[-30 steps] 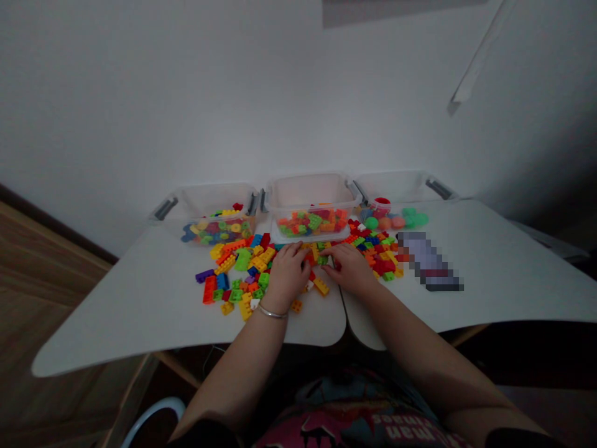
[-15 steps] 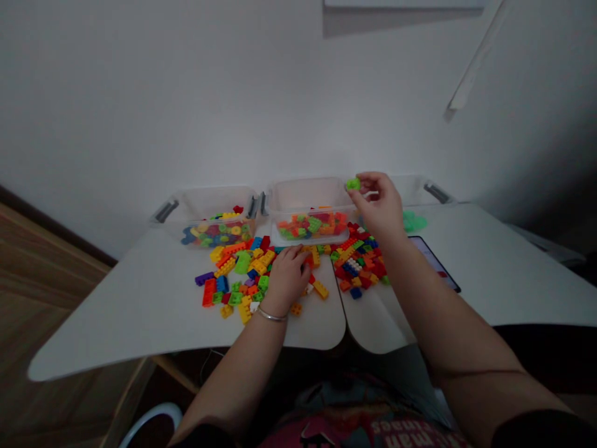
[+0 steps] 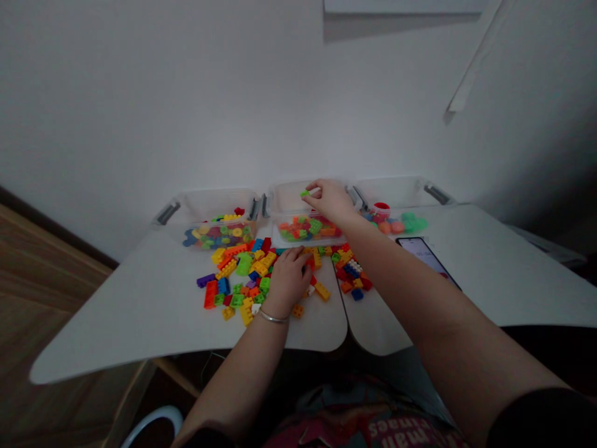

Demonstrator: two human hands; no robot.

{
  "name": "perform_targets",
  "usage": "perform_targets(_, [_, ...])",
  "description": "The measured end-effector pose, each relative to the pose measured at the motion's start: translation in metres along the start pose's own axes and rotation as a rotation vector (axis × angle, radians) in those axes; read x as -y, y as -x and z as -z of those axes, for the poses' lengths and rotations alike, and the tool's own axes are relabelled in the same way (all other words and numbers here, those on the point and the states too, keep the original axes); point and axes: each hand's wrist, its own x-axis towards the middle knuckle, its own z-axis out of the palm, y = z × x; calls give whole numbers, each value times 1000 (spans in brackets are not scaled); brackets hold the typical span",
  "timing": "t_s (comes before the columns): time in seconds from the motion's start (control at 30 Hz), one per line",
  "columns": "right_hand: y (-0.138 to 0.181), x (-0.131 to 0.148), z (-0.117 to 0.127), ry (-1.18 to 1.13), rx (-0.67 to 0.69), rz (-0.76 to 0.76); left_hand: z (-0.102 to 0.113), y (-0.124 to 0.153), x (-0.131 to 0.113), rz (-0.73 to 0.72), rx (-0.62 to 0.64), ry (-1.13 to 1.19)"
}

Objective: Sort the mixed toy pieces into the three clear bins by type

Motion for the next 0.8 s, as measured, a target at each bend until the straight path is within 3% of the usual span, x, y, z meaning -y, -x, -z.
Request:
perform_targets(0.23, [-2,-1,0,61,119,56,-2,0,1,-16,-5,-16])
perform_targets(0.3, [0,-3,0,69,82,108,-3,0,2,-14,-8,-11])
perform_targets(0.4, [8,-6,2,108,-91,247,-3,0,2,-8,-5,1])
perform_targets(0.57, [44,-15,7,73,-304,387,-2,0,1,-1,6,4])
perform_targets(0.67, [76,-31,5,81,-295,395,-1,0,0,6,9,0])
perform_targets(0.8, [117,-62,-8,228,-182,333,0,0,-1,2,12,-5])
